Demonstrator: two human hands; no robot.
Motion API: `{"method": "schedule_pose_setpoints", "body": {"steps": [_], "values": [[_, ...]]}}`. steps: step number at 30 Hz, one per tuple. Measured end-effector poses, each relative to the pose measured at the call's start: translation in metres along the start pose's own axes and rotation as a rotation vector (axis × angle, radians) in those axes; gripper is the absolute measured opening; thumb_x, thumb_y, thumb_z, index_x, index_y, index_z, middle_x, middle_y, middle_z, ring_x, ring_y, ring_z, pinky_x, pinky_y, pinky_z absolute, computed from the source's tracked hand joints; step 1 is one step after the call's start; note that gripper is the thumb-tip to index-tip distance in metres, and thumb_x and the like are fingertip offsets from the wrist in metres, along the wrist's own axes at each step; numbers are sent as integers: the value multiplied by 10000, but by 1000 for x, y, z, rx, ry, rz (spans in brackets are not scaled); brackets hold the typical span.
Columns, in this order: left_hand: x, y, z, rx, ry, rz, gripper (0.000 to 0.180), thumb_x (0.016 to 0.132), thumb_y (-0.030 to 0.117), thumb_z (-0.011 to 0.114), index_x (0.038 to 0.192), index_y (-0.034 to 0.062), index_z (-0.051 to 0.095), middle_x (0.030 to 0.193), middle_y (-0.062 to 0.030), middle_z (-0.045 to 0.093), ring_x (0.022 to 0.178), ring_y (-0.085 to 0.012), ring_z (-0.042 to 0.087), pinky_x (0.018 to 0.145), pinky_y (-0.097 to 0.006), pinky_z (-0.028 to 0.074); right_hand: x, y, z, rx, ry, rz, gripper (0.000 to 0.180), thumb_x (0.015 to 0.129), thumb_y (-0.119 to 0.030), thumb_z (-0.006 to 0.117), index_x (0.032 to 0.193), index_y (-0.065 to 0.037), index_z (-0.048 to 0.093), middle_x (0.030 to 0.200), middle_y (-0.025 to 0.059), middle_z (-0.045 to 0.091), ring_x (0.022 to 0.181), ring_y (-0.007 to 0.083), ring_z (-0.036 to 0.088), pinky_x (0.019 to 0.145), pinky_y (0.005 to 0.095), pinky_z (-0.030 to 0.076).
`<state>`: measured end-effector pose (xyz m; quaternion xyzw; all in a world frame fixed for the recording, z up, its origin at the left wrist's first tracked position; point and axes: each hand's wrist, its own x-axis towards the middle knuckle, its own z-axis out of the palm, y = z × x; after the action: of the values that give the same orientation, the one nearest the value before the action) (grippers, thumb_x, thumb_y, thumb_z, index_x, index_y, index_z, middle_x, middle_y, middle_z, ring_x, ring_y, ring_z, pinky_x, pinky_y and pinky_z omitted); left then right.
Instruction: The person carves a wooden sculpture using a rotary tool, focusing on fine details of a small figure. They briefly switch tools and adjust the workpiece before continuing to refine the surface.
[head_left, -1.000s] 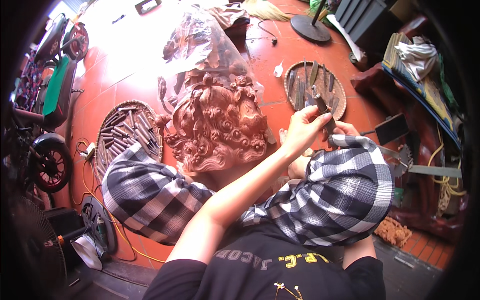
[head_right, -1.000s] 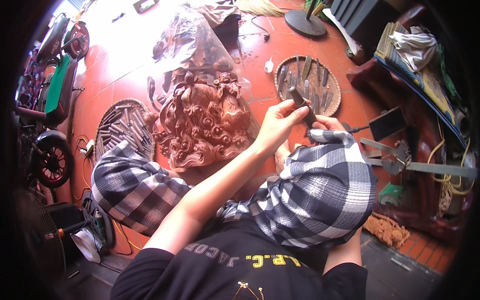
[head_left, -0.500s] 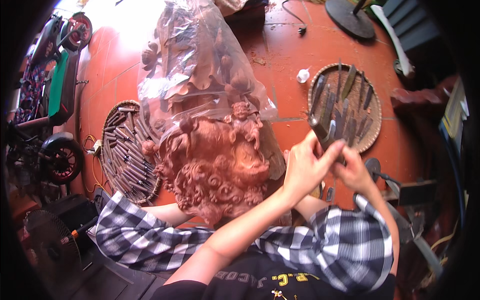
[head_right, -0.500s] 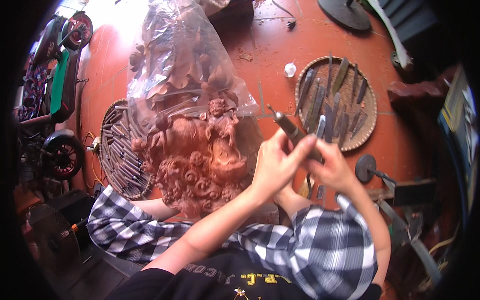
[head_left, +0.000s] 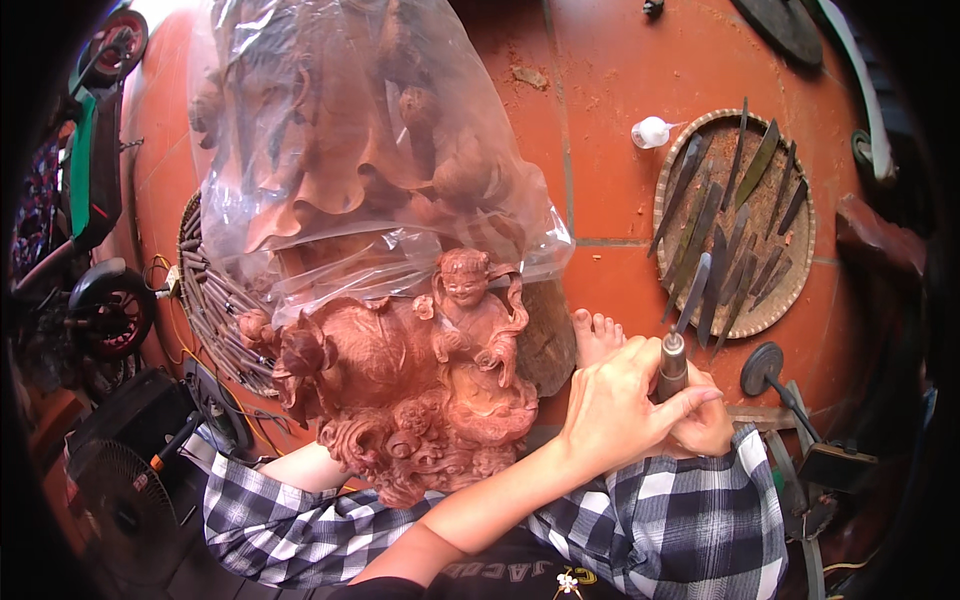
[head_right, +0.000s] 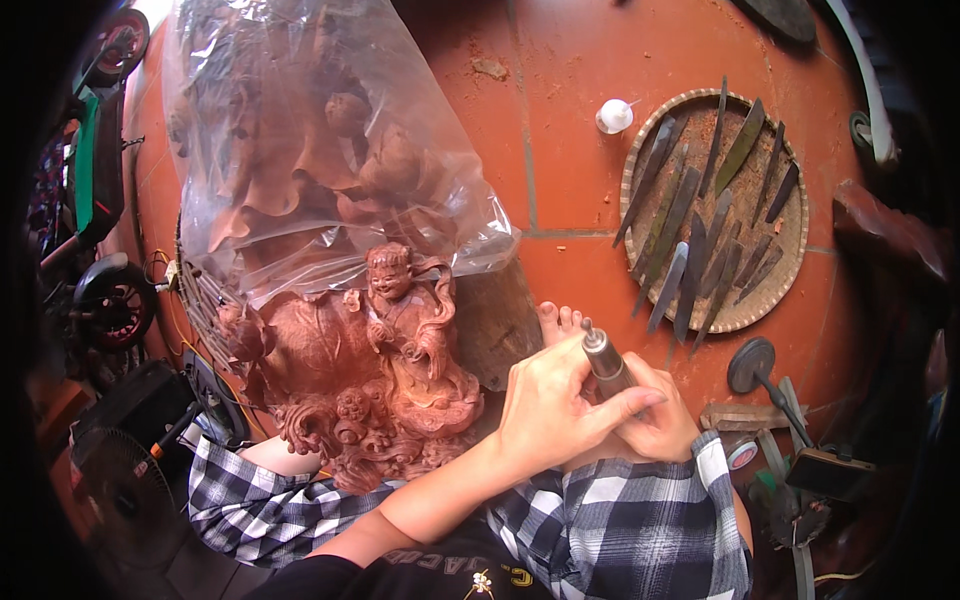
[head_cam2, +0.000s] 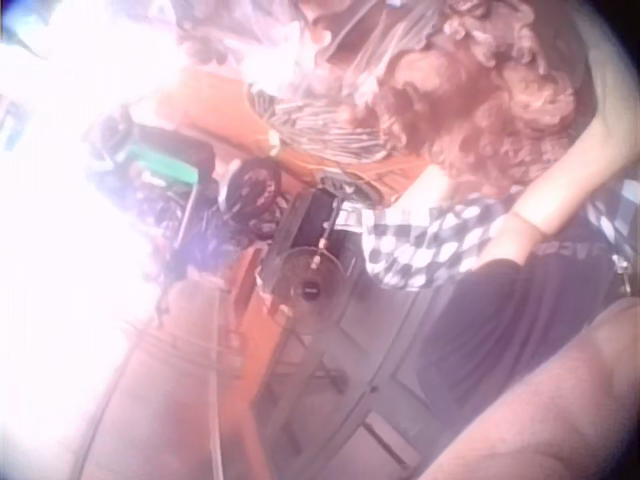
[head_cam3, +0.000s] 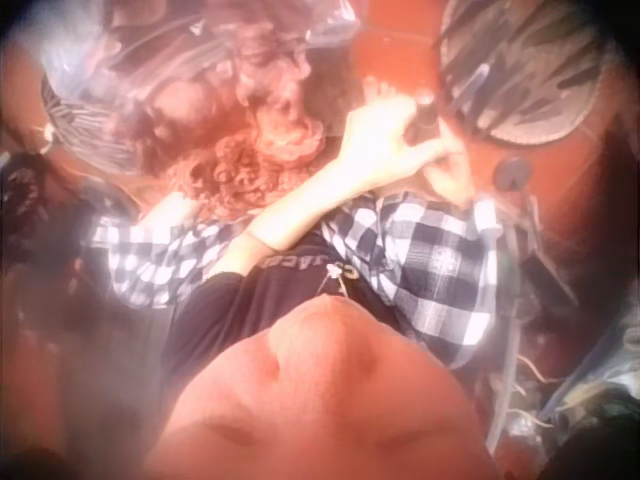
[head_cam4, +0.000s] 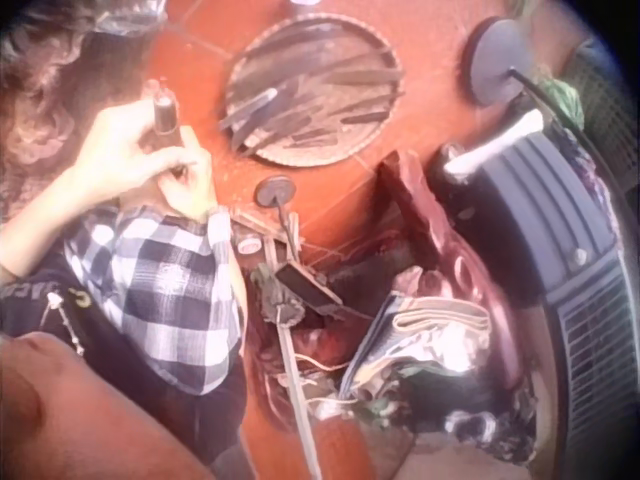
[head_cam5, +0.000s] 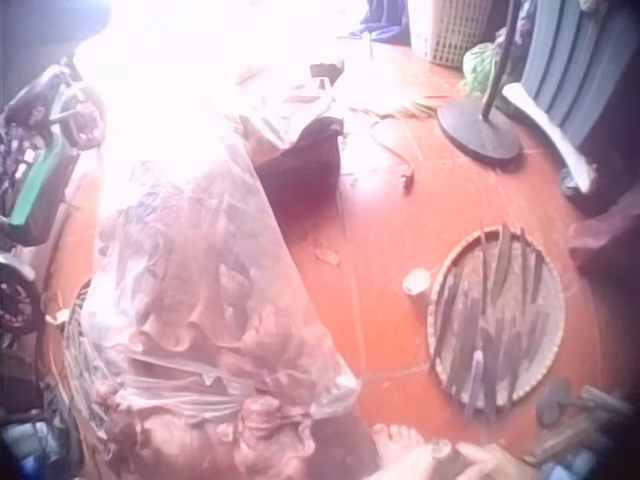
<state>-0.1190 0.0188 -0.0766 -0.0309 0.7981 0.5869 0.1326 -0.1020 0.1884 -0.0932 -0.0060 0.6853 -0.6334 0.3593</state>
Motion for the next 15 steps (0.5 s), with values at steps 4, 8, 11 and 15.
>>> {"method": "schedule_pose_setpoints", "body": {"steps": [4, 8, 11, 15], "values": [[-2, -7, -6, 72, 25, -73, 392, 783, 422, 770, 779, 54, 632, 645, -94, 562, 578, -273, 604, 536, -362, 479, 15, 9, 7, -39, -34, 12, 334, 796, -92, 656, 1100, 15, 569, 845, 138, 633, 792, 248, 665, 715, 319, 497], [3, 2, -9, 9, -8, -34, 407, 784, 386, 783, 819, -3, 666, 729, -161, 651, 617, -285, 659, 531, -354, 492, 16, -16, 19, -125, 114, -114, 377, 757, -102, 684, 1098, 32, 593, 794, 149, 645, 730, 240, 674, 688, 328, 506], [1, -1, -10, 48, -92, -84, 422, 802, 395, 762, 858, -16, 687, 793, -194, 679, 686, -306, 688, 567, -357, 510, 20, 4, 2, 25, -77, -86, 359, 738, -79, 692, 1067, 45, 619, 839, 160, 668, 746, 245, 684, 713, 324, 519], [-3, -3, -3, 304, -187, -173, 405, 815, 381, 749, 871, -8, 653, 791, -168, 651, 682, -303, 661, 584, -357, 502, 18, 20, 20, 74, 51, -60, 266, 738, -44, 696, 993, 21, 652, 815, 136, 674, 756, 208, 680, 725, 318, 519]]}}
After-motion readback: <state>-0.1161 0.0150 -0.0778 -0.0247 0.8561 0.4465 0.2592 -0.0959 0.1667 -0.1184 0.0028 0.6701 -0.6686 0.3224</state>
